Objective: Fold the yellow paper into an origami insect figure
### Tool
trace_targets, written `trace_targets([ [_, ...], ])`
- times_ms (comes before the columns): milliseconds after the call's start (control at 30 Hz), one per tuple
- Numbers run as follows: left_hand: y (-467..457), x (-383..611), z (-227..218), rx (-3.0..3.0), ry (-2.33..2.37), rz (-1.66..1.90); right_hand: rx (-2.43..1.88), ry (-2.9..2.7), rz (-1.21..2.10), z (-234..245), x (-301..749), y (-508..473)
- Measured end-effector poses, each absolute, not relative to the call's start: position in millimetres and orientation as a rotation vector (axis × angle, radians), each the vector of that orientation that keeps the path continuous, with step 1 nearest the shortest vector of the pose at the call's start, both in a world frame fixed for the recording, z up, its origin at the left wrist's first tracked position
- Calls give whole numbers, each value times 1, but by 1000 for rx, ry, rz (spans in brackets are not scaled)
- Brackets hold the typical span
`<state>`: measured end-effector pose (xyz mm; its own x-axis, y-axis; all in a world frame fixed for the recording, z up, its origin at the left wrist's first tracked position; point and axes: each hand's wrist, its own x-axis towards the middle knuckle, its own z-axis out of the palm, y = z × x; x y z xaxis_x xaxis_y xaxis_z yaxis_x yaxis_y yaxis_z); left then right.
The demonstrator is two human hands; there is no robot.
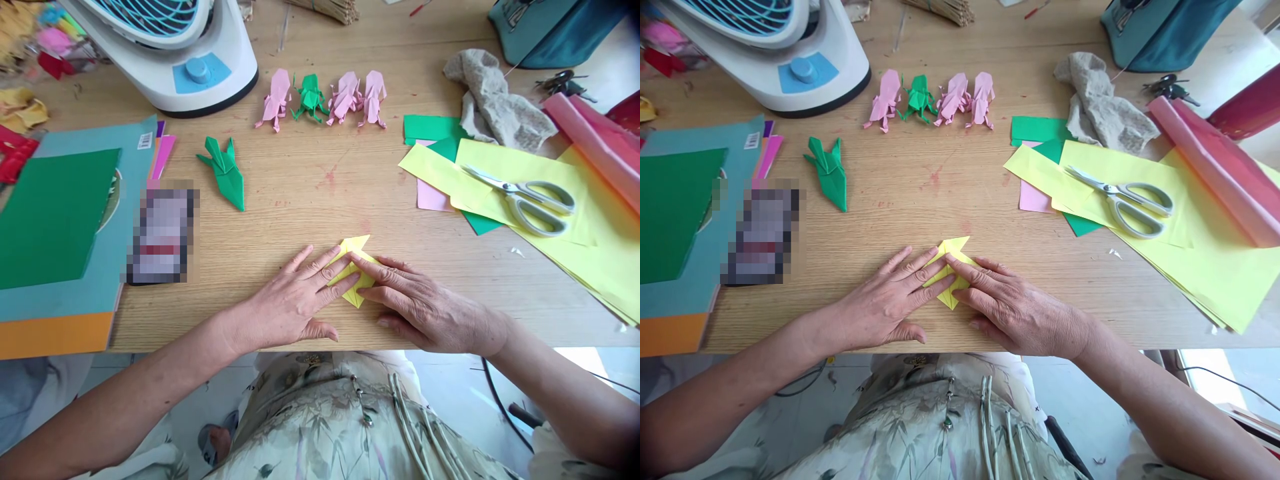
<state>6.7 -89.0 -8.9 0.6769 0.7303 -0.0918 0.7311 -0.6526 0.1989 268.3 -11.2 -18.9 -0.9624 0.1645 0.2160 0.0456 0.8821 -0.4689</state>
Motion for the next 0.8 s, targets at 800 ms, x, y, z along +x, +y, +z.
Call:
trace_targets([
  [800,-90,4,-16,2628,1191,71,-129,-2924,651,-13,266,-10],
])
